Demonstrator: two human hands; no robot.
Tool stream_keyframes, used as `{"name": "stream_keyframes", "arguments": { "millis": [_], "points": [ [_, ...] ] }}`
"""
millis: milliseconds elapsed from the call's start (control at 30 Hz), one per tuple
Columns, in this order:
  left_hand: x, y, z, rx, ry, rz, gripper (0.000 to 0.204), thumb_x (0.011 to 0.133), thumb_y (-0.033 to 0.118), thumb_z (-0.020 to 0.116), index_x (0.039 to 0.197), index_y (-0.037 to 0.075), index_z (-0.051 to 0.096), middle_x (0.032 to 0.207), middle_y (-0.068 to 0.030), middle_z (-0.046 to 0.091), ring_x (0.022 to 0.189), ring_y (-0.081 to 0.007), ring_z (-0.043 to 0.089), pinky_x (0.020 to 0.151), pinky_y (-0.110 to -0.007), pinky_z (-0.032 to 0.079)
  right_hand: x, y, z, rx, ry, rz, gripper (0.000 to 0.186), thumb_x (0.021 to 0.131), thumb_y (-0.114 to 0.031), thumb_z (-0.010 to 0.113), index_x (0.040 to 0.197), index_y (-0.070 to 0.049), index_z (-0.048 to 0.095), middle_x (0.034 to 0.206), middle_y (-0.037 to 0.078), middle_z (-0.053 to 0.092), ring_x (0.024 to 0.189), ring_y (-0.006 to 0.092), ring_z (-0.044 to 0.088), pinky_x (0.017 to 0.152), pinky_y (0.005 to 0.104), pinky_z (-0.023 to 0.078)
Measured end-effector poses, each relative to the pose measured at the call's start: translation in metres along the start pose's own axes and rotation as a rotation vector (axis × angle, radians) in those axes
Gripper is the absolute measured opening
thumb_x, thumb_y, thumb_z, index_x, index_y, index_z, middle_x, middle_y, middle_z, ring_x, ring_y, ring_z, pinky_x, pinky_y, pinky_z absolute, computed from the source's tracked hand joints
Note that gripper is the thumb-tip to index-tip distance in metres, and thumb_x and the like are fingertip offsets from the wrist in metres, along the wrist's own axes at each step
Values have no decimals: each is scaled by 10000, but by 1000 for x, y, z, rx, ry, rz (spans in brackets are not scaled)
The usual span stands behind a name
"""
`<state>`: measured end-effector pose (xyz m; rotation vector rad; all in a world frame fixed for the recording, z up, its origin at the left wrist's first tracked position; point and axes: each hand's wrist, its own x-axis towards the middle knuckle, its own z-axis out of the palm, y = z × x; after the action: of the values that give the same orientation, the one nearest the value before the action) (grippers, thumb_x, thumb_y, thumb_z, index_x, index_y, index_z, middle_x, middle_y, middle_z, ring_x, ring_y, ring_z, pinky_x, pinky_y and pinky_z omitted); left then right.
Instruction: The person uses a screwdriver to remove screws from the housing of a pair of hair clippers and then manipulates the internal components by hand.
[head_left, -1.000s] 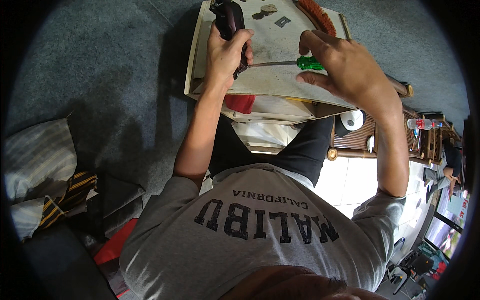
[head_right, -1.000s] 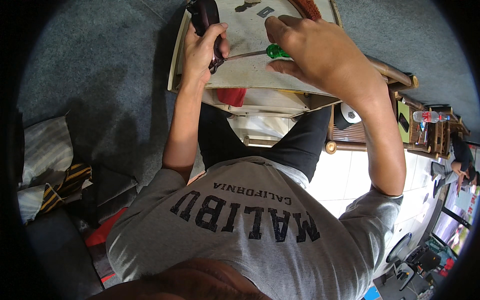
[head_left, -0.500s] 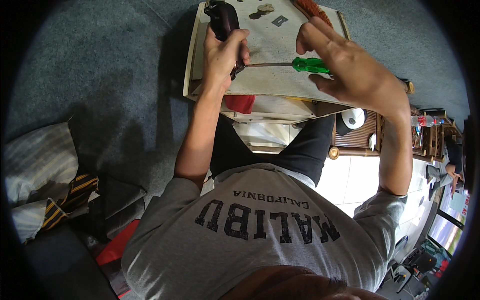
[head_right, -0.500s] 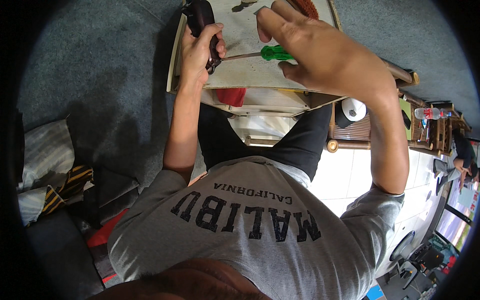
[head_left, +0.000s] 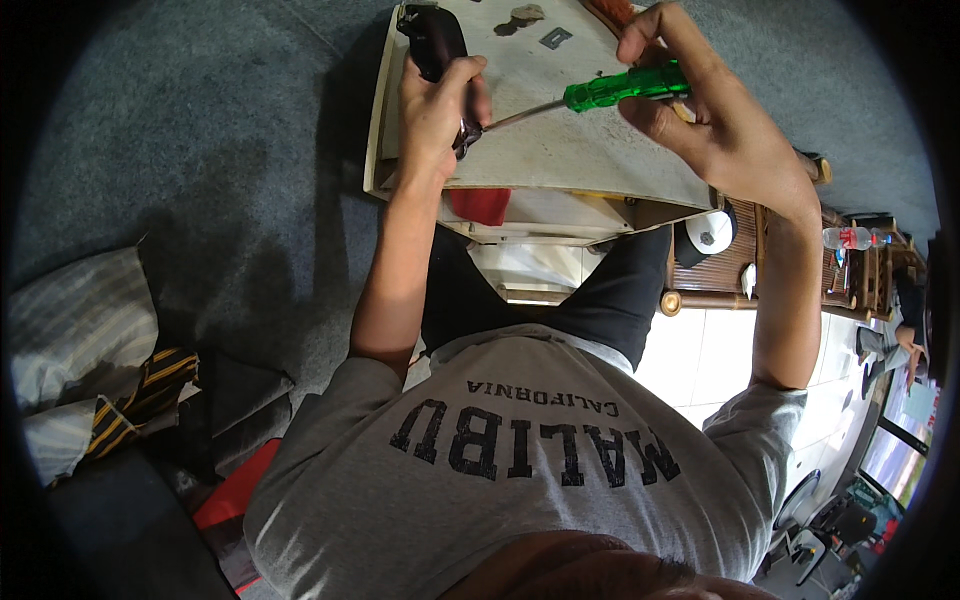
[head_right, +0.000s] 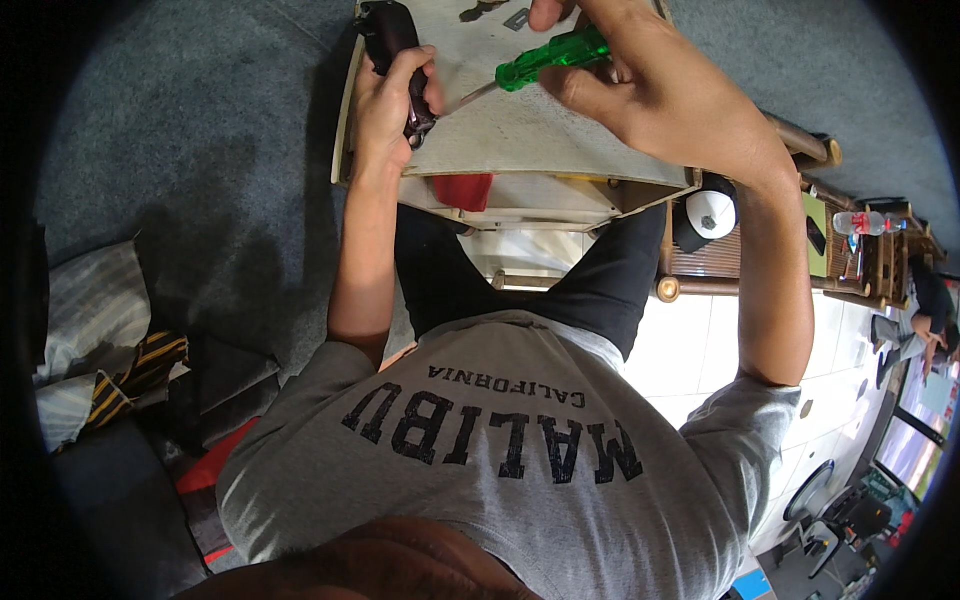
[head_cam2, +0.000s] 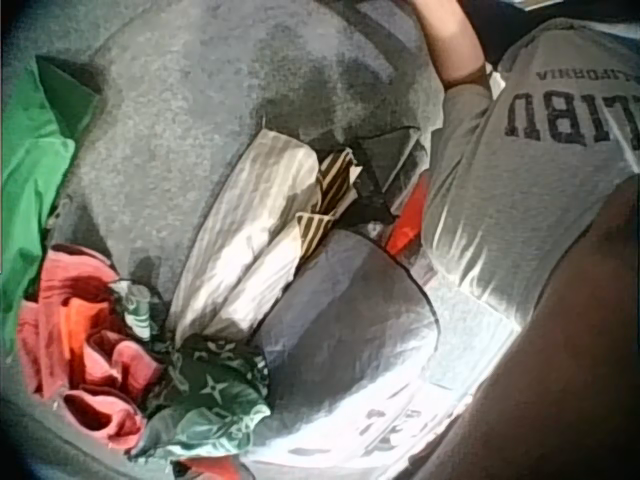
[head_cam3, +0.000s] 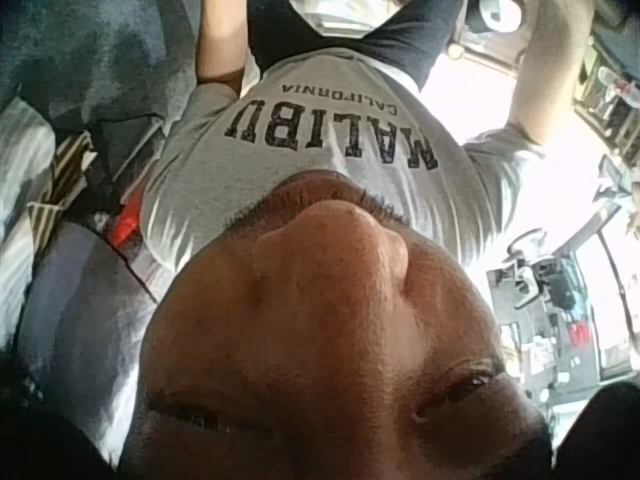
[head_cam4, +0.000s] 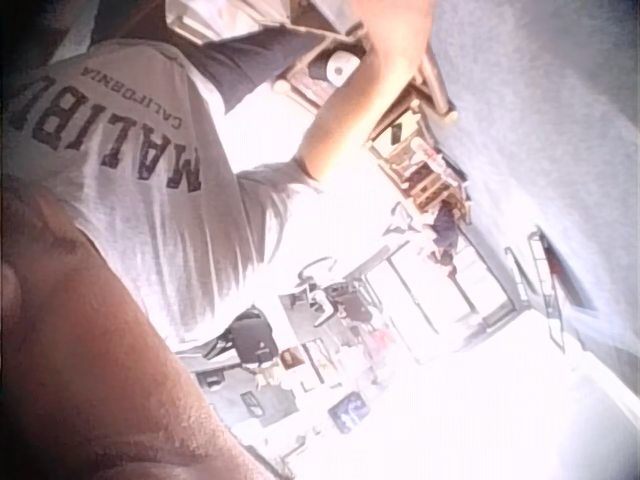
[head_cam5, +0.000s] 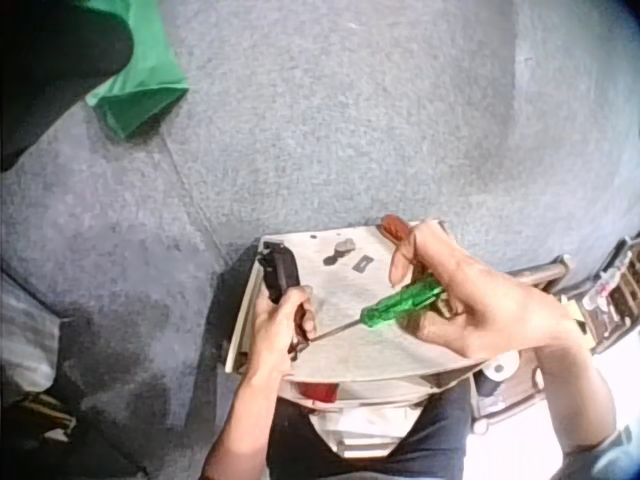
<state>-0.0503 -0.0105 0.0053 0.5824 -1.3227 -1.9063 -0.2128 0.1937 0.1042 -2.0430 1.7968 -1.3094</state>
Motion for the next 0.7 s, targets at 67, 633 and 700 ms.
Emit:
{"name": "stream_keyframes", "arguments": {
  "millis": [67, 633, 700],
  "points": [
    [1, 0, -1, -6, 0, -9, 260, 900, 56, 725, 1044, 73, 510, 760, -54, 586, 528, -136, 572, 458, -315, 482, -3, 1, 1, 84, 39, 63, 212, 978, -118, 758, 1139, -6, 676, 998, 57, 687, 813, 149, 693, 702, 303, 592],
    [1, 1, 1, 21, -4, -10, 209, 904, 66, 720, 1017, 70, 544, 771, -54, 577, 531, -139, 568, 456, -316, 474, 3, -39, -15, -97, -129, 407, 450, 999, -348, 761, 1172, 2, 538, 806, 135, 599, 631, 189, 569, 568, 371, 435],
    [3, -3, 3, -10, -27, -24, 197, 907, 73, 722, 1015, 63, 558, 772, -54, 577, 537, -137, 566, 458, -317, 469, 8, -46, -36, -106, -356, 358, 511, 1013, -377, 739, 1222, 14, 485, 837, 157, 608, 617, 195, 565, 558, 376, 436]
  ]
}}
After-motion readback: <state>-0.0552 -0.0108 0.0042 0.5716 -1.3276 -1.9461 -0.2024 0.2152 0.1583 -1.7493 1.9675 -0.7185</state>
